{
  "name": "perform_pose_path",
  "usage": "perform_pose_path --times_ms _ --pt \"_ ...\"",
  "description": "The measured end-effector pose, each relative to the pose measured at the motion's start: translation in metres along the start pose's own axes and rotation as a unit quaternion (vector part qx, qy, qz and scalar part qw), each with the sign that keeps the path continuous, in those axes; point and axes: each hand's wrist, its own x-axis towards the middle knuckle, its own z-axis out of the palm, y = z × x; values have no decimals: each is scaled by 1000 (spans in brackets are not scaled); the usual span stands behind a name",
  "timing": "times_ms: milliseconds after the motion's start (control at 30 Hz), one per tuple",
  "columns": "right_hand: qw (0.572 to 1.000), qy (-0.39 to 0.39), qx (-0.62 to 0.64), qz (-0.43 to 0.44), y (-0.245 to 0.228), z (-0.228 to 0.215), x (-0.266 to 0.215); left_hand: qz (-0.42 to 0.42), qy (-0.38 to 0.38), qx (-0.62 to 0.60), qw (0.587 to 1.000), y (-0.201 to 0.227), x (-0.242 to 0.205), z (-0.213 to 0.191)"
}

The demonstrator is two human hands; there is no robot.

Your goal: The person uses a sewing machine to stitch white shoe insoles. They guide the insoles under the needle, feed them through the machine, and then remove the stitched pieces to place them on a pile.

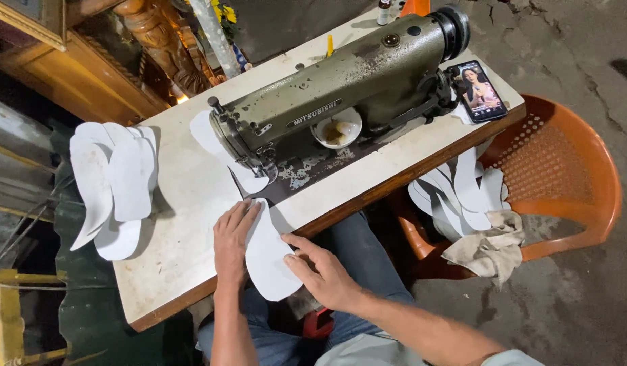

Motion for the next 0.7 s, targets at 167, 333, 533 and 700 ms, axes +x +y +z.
perform_pose_path --times_ms 167,333,533,700 --pt "999 -23 -41 -12 -6 -13 2 0 5 -9 1000 5 2 -4" --pt "990 33 -94 -96 -10 -34 12 -93 -30 -30 995 37 15 -35" --pt "937 167 -190 -240 -59 -104 37 -60 -53 -3 997 42 17 -40" --pt "892 234 -275 -274 -118 -167 59 40 -10 18 999 30 13 -32"
